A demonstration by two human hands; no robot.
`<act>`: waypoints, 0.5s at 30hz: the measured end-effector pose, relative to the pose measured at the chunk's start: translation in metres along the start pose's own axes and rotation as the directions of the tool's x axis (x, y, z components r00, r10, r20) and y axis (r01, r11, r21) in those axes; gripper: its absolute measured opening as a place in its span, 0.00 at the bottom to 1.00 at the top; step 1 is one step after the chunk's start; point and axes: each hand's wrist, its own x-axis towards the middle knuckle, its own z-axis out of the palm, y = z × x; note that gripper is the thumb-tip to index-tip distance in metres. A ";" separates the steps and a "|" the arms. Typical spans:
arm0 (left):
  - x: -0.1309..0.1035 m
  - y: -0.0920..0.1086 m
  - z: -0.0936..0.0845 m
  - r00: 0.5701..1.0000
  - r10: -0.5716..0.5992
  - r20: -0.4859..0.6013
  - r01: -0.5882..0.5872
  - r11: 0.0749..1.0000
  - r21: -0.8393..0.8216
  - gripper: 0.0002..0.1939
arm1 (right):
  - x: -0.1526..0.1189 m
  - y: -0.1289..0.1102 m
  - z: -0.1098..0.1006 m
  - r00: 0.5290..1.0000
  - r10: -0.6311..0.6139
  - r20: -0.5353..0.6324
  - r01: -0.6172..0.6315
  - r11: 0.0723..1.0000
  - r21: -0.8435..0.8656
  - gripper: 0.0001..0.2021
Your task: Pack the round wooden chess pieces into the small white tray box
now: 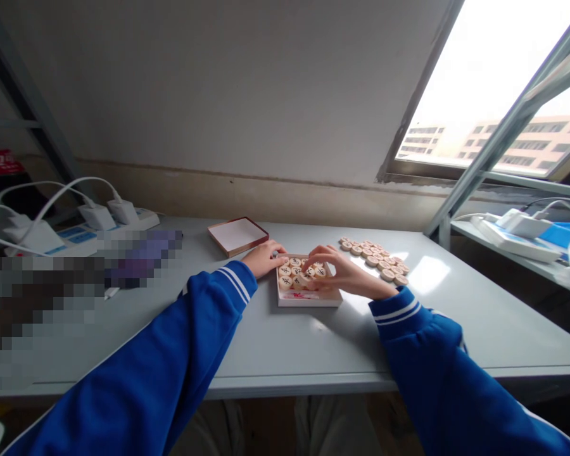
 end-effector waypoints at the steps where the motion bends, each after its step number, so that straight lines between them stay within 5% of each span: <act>1: 0.000 0.000 0.000 1.000 0.001 -0.003 -0.001 1.000 -0.001 0.14 | 0.003 -0.006 0.004 0.999 -0.021 0.029 0.021 1.000 0.002 0.12; 6: 0.001 -0.001 0.002 1.000 -0.003 -0.022 0.003 1.000 0.013 0.12 | 0.010 -0.016 0.018 0.985 -0.164 0.056 0.160 0.984 0.077 0.09; 15: 0.000 0.002 0.002 1.000 -0.028 -0.014 0.028 1.000 0.010 0.11 | 0.007 -0.017 0.020 0.985 -0.152 0.078 0.132 0.967 0.218 0.10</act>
